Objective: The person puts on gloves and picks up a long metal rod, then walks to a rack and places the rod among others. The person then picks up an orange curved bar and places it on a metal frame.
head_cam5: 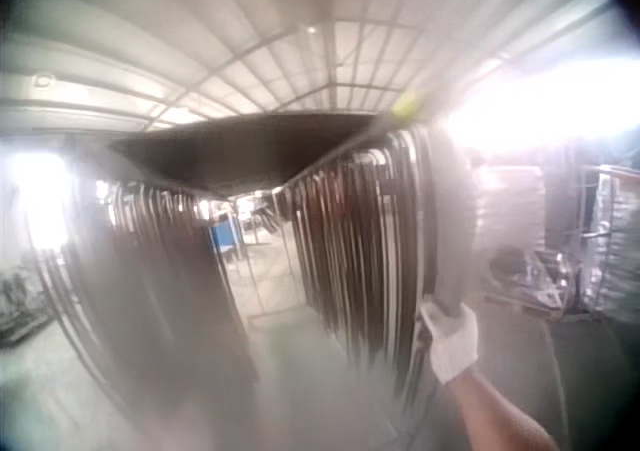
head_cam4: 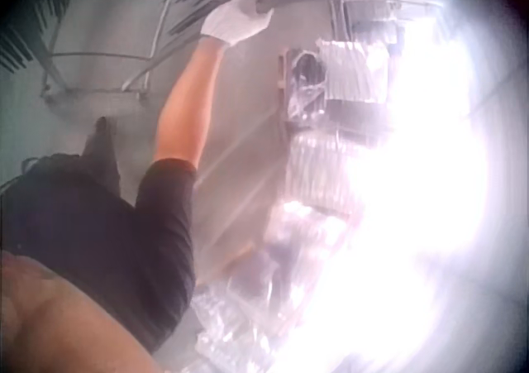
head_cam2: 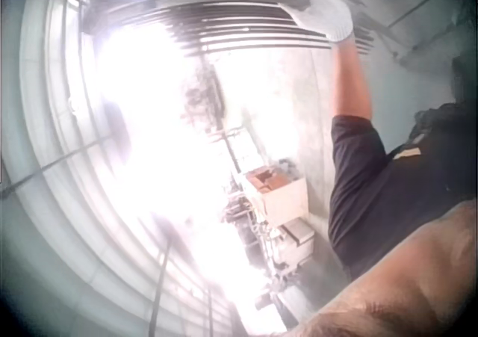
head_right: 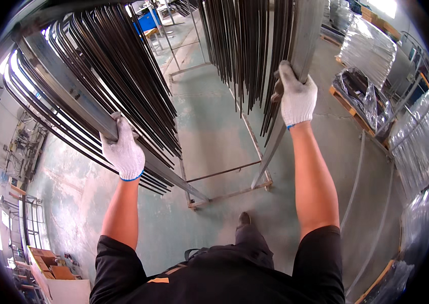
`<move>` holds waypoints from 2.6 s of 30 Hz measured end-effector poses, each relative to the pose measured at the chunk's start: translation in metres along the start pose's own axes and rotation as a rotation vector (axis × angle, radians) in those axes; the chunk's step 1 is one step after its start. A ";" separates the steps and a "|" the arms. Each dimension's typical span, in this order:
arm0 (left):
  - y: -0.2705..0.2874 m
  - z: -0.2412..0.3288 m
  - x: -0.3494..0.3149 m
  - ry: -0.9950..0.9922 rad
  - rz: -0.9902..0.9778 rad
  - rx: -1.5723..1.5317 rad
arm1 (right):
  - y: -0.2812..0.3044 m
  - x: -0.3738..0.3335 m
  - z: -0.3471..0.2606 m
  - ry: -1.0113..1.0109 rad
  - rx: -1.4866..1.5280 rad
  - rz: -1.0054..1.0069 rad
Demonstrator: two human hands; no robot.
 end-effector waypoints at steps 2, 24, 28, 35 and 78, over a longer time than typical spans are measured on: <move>-0.022 -0.027 0.027 -0.009 0.011 -0.021 | -0.021 0.028 0.024 -0.081 0.045 0.053; -0.232 -0.305 0.388 -0.185 0.081 0.311 | -0.285 0.386 0.271 -0.053 0.042 -0.055; -0.261 -0.362 0.458 -0.077 0.100 0.290 | -0.345 0.447 0.320 -0.063 0.088 -0.084; -0.311 -0.436 0.583 -0.127 0.116 0.433 | -0.442 0.539 0.386 -0.082 0.042 -0.120; -0.495 -0.819 1.209 -0.037 -0.019 0.597 | -0.951 0.959 0.715 0.065 -0.167 -0.107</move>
Point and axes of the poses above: each hand's wrist, its own x-axis towards the middle knuckle, its own y-axis out of the back of the hand, z = x × y, the point moved 8 cm from there along x, towards the middle knuckle, and after that the axes turned 3 degrees about y, right-handed, at the moved point
